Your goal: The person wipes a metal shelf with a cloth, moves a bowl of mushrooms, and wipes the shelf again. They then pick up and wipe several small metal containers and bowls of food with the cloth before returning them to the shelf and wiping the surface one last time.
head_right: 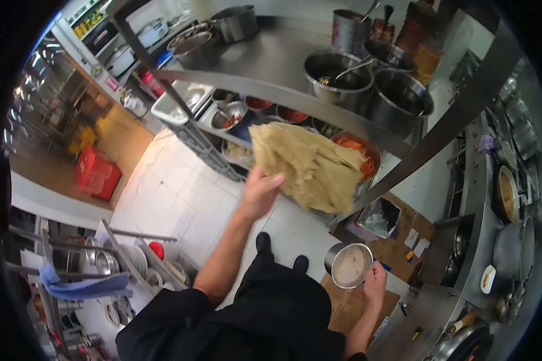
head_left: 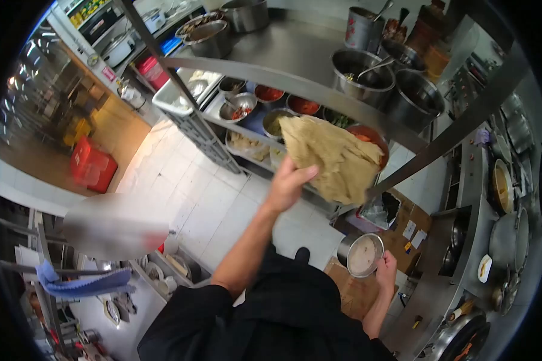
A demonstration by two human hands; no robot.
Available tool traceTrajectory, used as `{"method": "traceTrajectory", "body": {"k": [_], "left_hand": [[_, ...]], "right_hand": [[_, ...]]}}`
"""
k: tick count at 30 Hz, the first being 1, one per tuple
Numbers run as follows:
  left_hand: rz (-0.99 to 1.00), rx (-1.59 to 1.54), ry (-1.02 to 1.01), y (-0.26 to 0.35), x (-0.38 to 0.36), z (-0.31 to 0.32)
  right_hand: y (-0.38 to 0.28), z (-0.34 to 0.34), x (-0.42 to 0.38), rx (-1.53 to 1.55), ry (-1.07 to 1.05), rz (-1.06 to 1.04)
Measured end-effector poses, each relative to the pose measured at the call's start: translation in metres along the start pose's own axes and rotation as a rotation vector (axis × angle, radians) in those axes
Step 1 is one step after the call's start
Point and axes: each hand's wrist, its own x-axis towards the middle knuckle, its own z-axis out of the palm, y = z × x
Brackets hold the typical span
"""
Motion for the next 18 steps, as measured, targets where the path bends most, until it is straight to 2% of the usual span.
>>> {"method": "traceTrajectory", "body": {"k": [2, 3, 5, 7, 8, 9, 11, 12, 13, 14, 16, 17, 18], "left_hand": [[-0.078, -0.115, -0.113, 0.036, -0.029, -0.019], [-0.076, -0.096, -0.078, 0.049, -0.042, -0.025], [-0.053, -0.073, -0.194, 0.075, -0.061, -0.046], [-0.107, 0.242, -0.183, 0.116, -0.08, -0.072], [-0.057, 0.273, -0.106, 0.137, -0.089, -0.074], [-0.021, 0.435, -0.065, 0.164, -0.097, -0.082], [0.206, 0.278, -0.121, 0.214, -0.108, -0.1], [0.217, 0.267, -0.183, 0.241, -0.113, -0.113], [0.309, 0.108, -0.116, 0.242, -0.129, -0.127], [0.496, -0.002, 0.021, 0.226, -0.137, -0.159], [0.915, -0.188, 0.517, 0.143, -0.141, -0.256], [1.031, -0.255, 0.696, 0.09, -0.146, -0.301], [0.93, -0.253, 0.535, 0.093, -0.137, -0.254]], "right_hand": [[0.006, -0.003, 0.005, 0.0, -0.043, -0.026], [0.011, -0.005, 0.007, -0.014, -0.074, -0.016], [0.014, -0.004, 0.021, -0.128, -0.105, -0.07], [-0.001, 0.004, 0.028, -0.124, -0.155, -0.1], [-0.009, 0.009, 0.032, -0.111, -0.175, -0.117], [-0.012, 0.013, 0.038, -0.114, -0.207, -0.134], [-0.015, 0.021, 0.051, -0.175, -0.245, -0.169], [-0.021, 0.028, 0.056, -0.146, -0.289, -0.158], [-0.024, 0.035, 0.057, -0.15, -0.324, -0.168], [-0.027, 0.045, 0.059, -0.143, -0.344, -0.166], [-0.046, 0.064, 0.064, -0.111, -0.426, -0.156], [-0.055, 0.074, 0.062, -0.115, -0.444, -0.175], [-0.062, 0.087, 0.061, -0.115, -0.466, -0.202]]}}
